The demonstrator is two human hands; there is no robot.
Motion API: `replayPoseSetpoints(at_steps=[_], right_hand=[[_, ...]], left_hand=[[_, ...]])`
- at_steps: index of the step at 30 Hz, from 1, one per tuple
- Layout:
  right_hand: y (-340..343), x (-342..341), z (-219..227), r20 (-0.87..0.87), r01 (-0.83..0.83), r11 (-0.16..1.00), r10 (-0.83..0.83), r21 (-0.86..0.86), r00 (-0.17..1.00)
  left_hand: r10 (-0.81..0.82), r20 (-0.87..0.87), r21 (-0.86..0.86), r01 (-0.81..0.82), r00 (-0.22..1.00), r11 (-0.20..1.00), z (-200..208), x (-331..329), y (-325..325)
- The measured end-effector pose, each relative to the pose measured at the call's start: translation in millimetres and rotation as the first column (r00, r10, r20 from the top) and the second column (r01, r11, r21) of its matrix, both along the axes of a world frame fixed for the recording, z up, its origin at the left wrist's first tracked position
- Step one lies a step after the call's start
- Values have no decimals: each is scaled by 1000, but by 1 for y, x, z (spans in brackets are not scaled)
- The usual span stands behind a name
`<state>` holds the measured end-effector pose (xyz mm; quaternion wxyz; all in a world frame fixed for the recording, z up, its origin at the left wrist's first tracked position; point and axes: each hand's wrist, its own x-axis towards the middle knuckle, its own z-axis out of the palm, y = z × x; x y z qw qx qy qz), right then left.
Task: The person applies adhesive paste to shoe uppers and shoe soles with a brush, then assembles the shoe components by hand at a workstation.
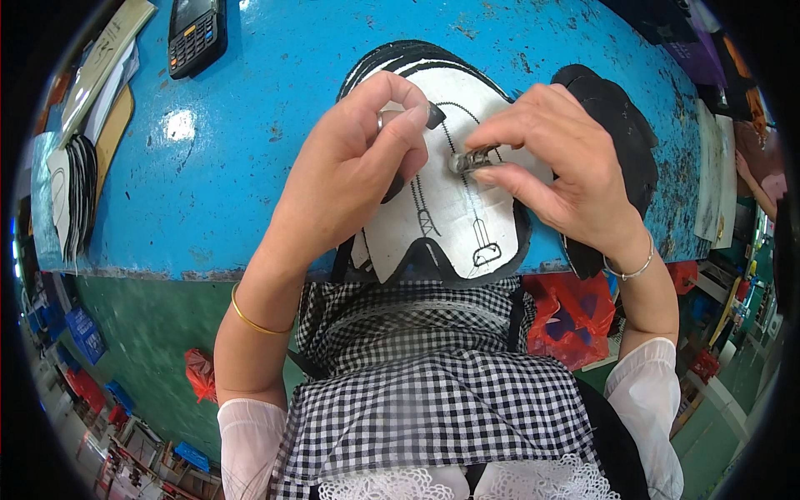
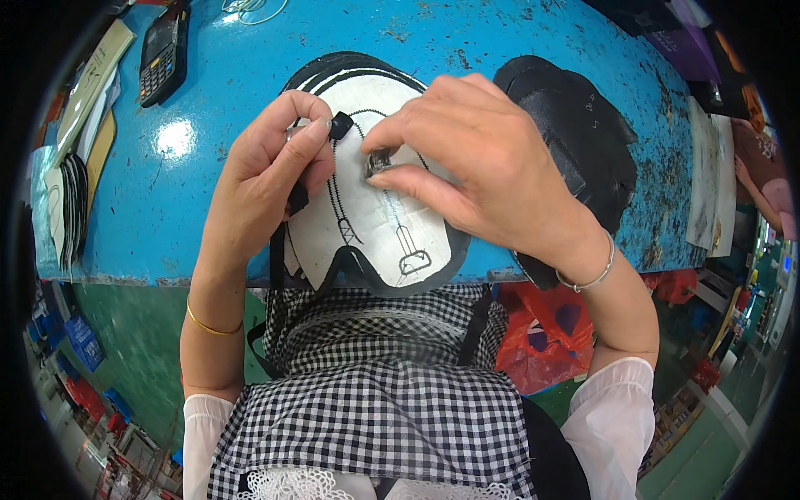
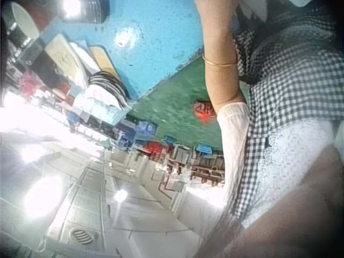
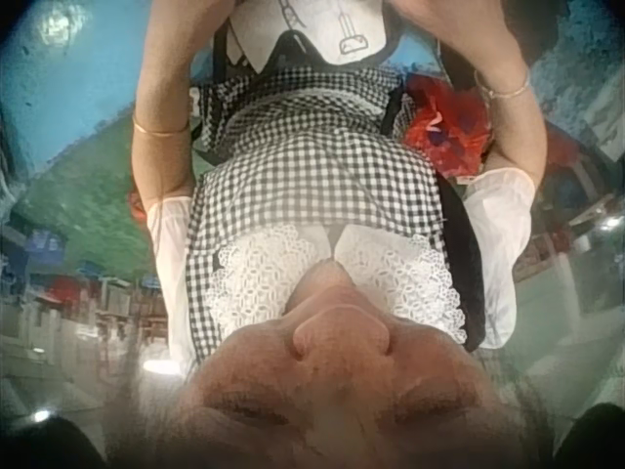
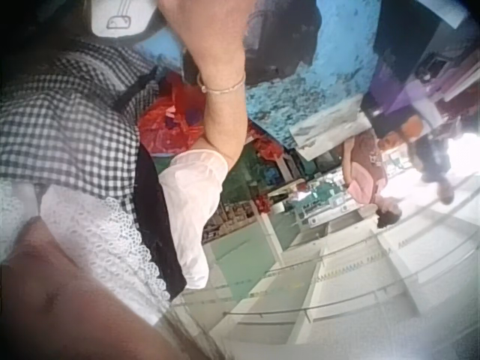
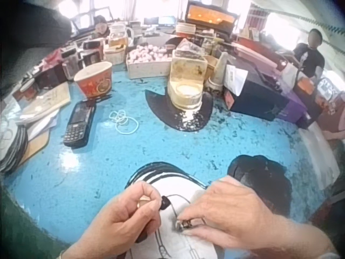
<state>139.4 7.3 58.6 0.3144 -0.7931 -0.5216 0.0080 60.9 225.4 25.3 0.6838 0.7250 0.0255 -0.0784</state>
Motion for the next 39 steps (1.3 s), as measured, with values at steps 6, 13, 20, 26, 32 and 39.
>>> replayPoseSetpoints(at_steps=[6, 13, 20, 26, 32, 39], right_hand=[[-10, -17, 7, -62, -104, 993, 101, -60, 993], [-6, -10, 7, -98, -80, 994, 73, -72, 992], [-8, -6, 7, -69, -94, 994, 90, -60, 994], [-17, -4, 11, -172, -118, 986, 97, -118, 980], [-19, 77, -3, -610, 429, 880, -228, 205, 759], [-18, 165, -56, -395, 493, 868, -435, 54, 809]], left_hand=[[-2, -24, -20, 2, 1000, 1000, 1, 0, 1], [-18, -33, -34, 17, 999, 999, -1, 0, 1], [-33, -16, -40, 32, 999, 999, 1, 0, 1], [-46, -51, -37, 44, 998, 998, 3, 2, 3], [-33, -33, -111, 29, 999, 993, 7, 1, 1], [-75, -139, -240, 39, 987, 970, 9, 0, -4]])
